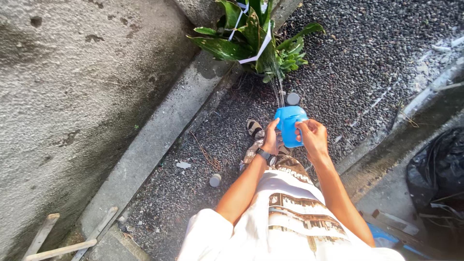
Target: The person waters a potted plant using a small blue elephant-shaped watering can.
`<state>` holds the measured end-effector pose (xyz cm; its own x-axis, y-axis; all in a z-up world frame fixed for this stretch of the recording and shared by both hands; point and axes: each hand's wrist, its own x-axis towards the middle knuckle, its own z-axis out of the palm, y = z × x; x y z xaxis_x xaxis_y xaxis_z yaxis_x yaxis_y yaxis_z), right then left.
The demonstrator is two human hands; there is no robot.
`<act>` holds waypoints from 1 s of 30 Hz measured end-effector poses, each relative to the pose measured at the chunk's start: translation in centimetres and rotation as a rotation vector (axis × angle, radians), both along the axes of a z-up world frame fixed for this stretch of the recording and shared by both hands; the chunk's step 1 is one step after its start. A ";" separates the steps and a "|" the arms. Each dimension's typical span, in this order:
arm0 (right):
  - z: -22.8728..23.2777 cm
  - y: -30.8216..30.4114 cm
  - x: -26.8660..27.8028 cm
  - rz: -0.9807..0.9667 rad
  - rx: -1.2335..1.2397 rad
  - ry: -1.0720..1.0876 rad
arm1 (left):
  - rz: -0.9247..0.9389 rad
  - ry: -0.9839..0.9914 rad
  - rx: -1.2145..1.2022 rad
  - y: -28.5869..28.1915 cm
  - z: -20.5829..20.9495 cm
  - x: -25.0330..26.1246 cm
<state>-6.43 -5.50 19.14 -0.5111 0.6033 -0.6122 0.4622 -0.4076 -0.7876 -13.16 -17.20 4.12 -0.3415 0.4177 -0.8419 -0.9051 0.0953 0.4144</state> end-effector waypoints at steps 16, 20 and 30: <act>-0.7 -2.3 7.3 0.005 -0.040 0.042 | -0.037 0.031 -0.011 -2.7 -2.8 6.5; -1.2 -3.4 5.5 0.060 -0.004 0.020 | -0.021 0.018 -0.021 -4.0 -2.4 5.0; -1.7 -8.7 -3.0 0.086 0.104 -0.122 | -0.046 -0.057 -0.046 -8.7 -1.8 -3.6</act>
